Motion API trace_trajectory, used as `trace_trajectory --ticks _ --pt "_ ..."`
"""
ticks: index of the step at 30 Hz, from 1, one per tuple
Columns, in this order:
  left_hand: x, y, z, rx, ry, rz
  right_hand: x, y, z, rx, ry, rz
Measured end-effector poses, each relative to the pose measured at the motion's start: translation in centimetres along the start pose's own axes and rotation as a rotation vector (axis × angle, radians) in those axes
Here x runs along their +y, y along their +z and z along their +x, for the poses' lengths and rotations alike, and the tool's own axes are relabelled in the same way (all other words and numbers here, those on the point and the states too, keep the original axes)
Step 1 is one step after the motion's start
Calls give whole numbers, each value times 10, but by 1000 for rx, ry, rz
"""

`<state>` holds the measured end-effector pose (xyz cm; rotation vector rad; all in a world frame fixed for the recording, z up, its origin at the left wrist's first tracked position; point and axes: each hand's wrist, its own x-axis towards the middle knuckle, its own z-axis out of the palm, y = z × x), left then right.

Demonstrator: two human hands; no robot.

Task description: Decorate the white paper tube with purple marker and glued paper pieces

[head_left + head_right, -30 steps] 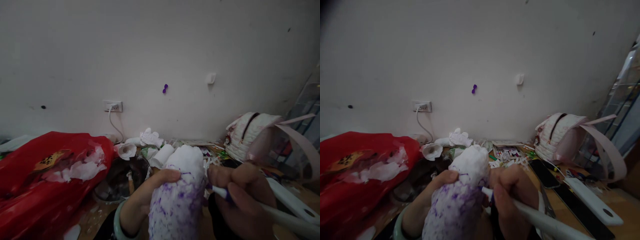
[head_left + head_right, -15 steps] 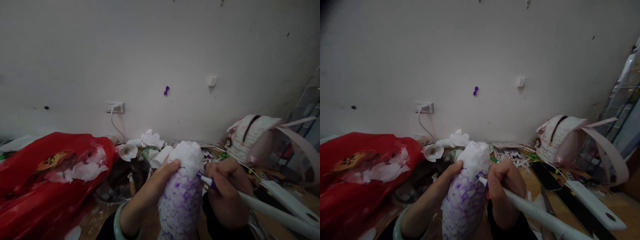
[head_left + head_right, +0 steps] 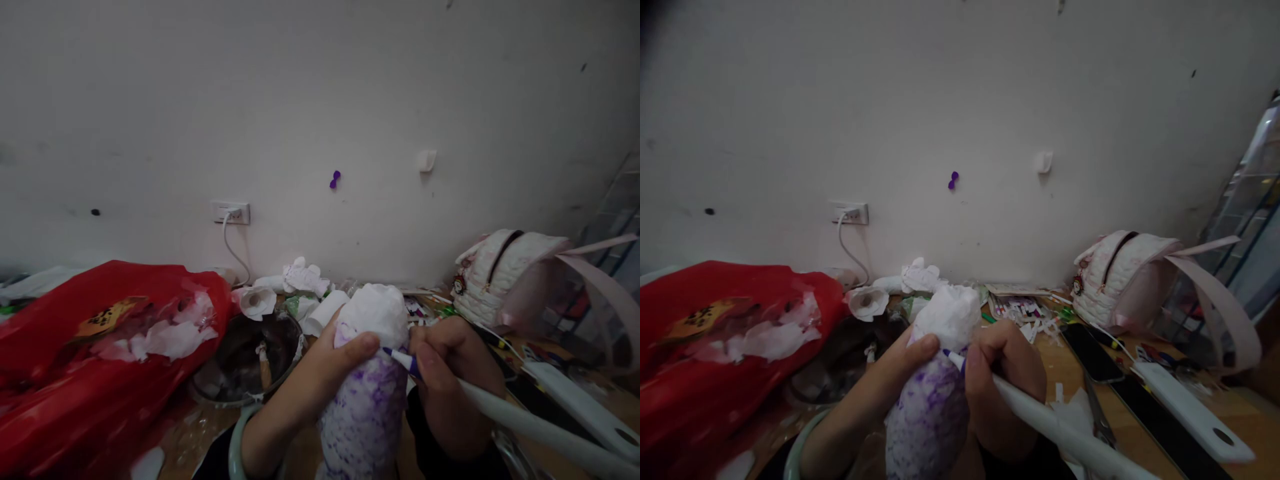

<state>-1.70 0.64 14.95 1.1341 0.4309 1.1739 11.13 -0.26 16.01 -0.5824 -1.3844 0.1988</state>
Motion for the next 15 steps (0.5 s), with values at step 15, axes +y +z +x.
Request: trace_trajectory --ticks 15 --pt "-6 -4 -2 -100 -245 -348 -6 -3 -2 -26 64 239"
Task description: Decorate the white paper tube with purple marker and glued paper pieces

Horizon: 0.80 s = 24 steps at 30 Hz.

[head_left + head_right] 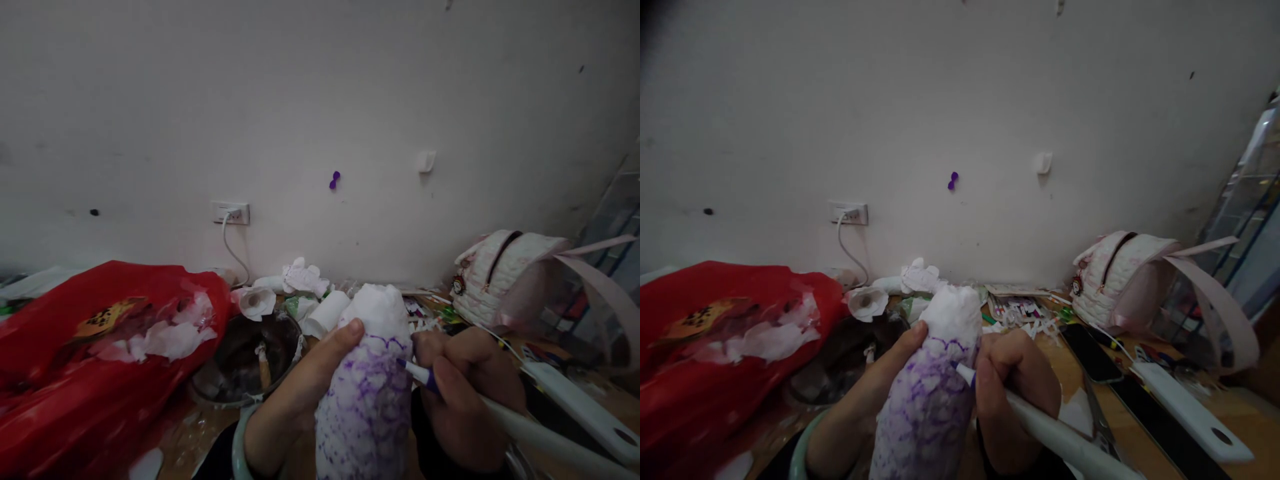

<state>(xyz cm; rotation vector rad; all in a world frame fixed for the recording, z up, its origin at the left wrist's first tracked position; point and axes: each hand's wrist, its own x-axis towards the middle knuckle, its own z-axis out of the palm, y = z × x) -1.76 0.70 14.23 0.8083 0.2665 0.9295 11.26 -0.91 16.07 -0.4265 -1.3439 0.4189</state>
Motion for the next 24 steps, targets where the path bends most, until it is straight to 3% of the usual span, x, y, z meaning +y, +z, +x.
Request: trace_trajectory --ticks 4,6,10,15,18,21,24 --pt "-2 -4 1 -105 -69 -25 0 0 3 22 -4 58" --pt "-2 -3 1 -102 -41 -12 1 -1 3 41 4 52" --pt "-5 0 7 22 187 100 4 1 4 21 23 11" --pt "-10 -4 16 182 373 277 4 6 3 119 -144 -222" --pt "-11 1 14 265 408 491 7 0 -1 135 -169 -205" --pt "-12 8 10 330 381 717 10 -7 -5 -32 -166 -232" --pt "-13 12 8 321 349 732 8 -6 -9 -2 -253 -270"
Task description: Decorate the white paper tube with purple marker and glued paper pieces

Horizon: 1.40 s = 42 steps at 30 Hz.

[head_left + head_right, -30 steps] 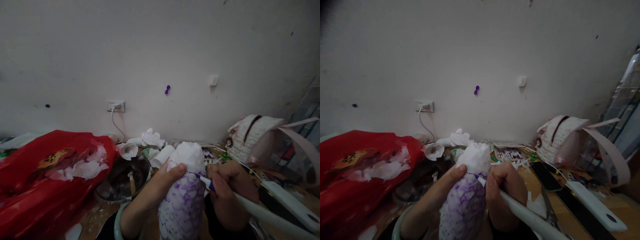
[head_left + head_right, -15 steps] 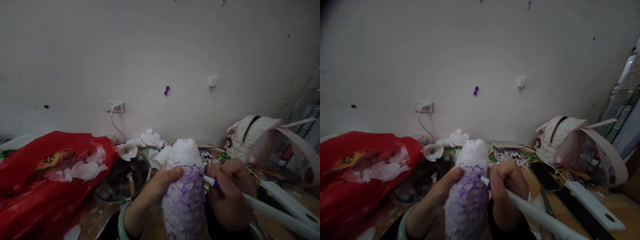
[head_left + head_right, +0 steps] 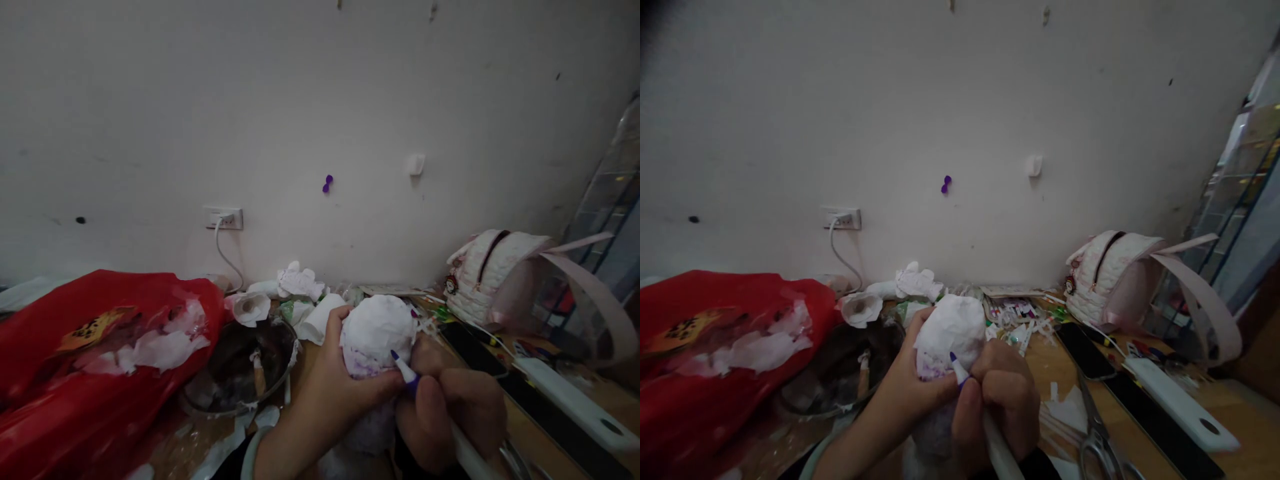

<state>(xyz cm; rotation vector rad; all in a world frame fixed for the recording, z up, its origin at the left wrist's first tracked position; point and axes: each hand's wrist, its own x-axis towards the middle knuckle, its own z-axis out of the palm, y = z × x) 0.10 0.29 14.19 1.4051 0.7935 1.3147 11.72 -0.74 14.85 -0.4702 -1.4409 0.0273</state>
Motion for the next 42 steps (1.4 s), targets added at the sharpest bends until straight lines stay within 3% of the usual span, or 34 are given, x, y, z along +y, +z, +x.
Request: trace_trajectory --ticks 5,7,9,11,14,15,19,21,23,27,32,38,42 --pt "-1 -1 2 -134 -41 -158 -10 12 -3 144 40 62" --pt "-1 -1 2 -159 -58 -173 -12 11 -1 197 43 -7" --pt "-1 0 3 -136 -41 -132 -13 7 4 122 -17 -157" --pt "-1 0 4 -80 -13 -76 -12 1 12 -50 -110 -285" --pt "-1 -3 5 -33 -10 -1 -8 -3 20 -227 -141 -344" --pt "0 -4 6 -32 -19 9 -7 -2 19 -213 -109 -342" --pt "1 -7 6 -85 -20 -55 0 8 10 90 19 -242" --pt "-1 -8 6 -117 -12 -95 0 10 5 164 77 -133" --pt "-3 -9 5 -132 -12 -106 -1 9 4 151 88 -78" --pt "-5 -10 4 -115 -18 -83 -1 4 5 40 -21 -219" --pt "3 -8 4 -123 -39 -147 3 4 4 122 81 -103" --pt "3 -9 3 -115 -33 -119 3 -2 4 14 -18 -205" --pt "-3 -11 6 -141 -21 -128 1 -3 11 -41 100 -45"
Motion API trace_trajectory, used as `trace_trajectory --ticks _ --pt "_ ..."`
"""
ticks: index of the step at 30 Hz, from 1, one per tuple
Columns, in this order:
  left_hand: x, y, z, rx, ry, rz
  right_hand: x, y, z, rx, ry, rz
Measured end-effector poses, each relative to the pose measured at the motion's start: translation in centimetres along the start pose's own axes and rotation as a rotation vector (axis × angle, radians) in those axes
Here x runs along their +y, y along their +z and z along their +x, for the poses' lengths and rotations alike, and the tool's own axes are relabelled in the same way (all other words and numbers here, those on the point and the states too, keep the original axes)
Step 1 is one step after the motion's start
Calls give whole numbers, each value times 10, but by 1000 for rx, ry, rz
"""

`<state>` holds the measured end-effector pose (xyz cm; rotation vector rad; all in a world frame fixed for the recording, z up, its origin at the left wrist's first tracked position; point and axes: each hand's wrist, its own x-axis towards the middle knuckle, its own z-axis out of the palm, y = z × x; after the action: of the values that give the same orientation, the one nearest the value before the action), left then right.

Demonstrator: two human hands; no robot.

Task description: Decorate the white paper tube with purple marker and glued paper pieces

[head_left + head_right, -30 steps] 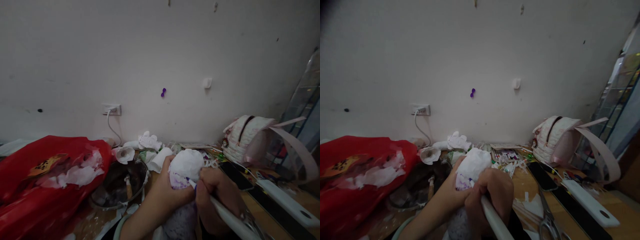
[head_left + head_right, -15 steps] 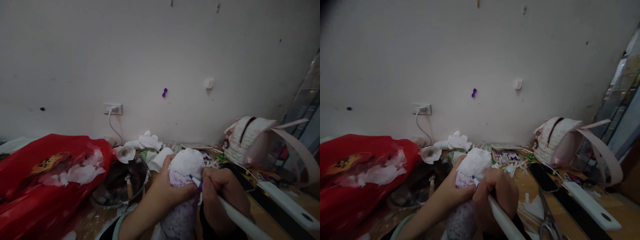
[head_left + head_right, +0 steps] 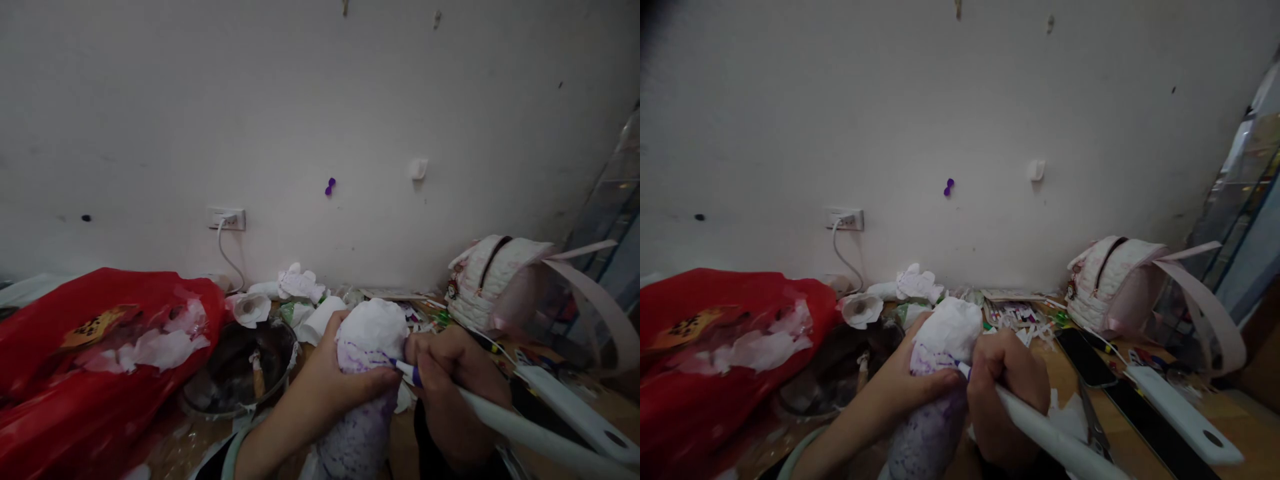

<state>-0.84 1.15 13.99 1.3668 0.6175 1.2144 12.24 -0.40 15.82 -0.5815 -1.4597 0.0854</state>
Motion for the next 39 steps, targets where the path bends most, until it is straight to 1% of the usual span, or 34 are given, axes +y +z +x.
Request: trace_trajectory --ticks 2,3,6,9,11,13,15,16,18,22,24,27,28,30,32,34,37,39 --pt "-1 -1 1 -15 6 -6 -1 0 2 10 43 32" --pt "-2 -1 1 -20 11 -10 -1 0 2 17 39 24" --pt "0 -2 1 -16 12 -28 -1 0 4 -37 1 39" --pt "5 -3 -1 -44 -27 -91 -1 -2 6 -66 78 230" --pt "8 -3 -3 -97 -66 -169 -3 -3 7 -17 115 326" --pt "11 -2 -5 -151 -92 -253 -4 -4 8 41 116 316" --pt "12 -1 -7 -184 -89 -309 -7 -3 7 31 118 289" --pt "12 0 -7 -188 -78 -319 -8 -3 7 0 122 296" --pt "12 0 -7 -172 -55 -303 -9 -1 5 -54 113 302" --pt "9 -2 -4 -116 -35 -211 -6 1 3 -37 14 98" --pt "8 -3 -3 -104 -49 -174 -4 1 4 -37 31 73" --pt "9 -5 -3 -131 -82 -197 -3 1 7 32 94 124" --pt "10 -5 -3 -149 -88 -222 -3 2 7 62 101 158" --pt "11 -4 -3 -189 -90 -273 -4 2 7 80 97 231" --pt "12 -4 -3 -216 -92 -298 -4 2 5 39 109 298" --pt "12 -3 -3 -231 -104 -300 -3 1 3 3 123 312" --pt "12 -4 -3 -221 -122 -299 -3 -1 3 3 116 316" --pt "10 -5 -3 -208 -130 -312 -3 -2 5 -33 106 348"
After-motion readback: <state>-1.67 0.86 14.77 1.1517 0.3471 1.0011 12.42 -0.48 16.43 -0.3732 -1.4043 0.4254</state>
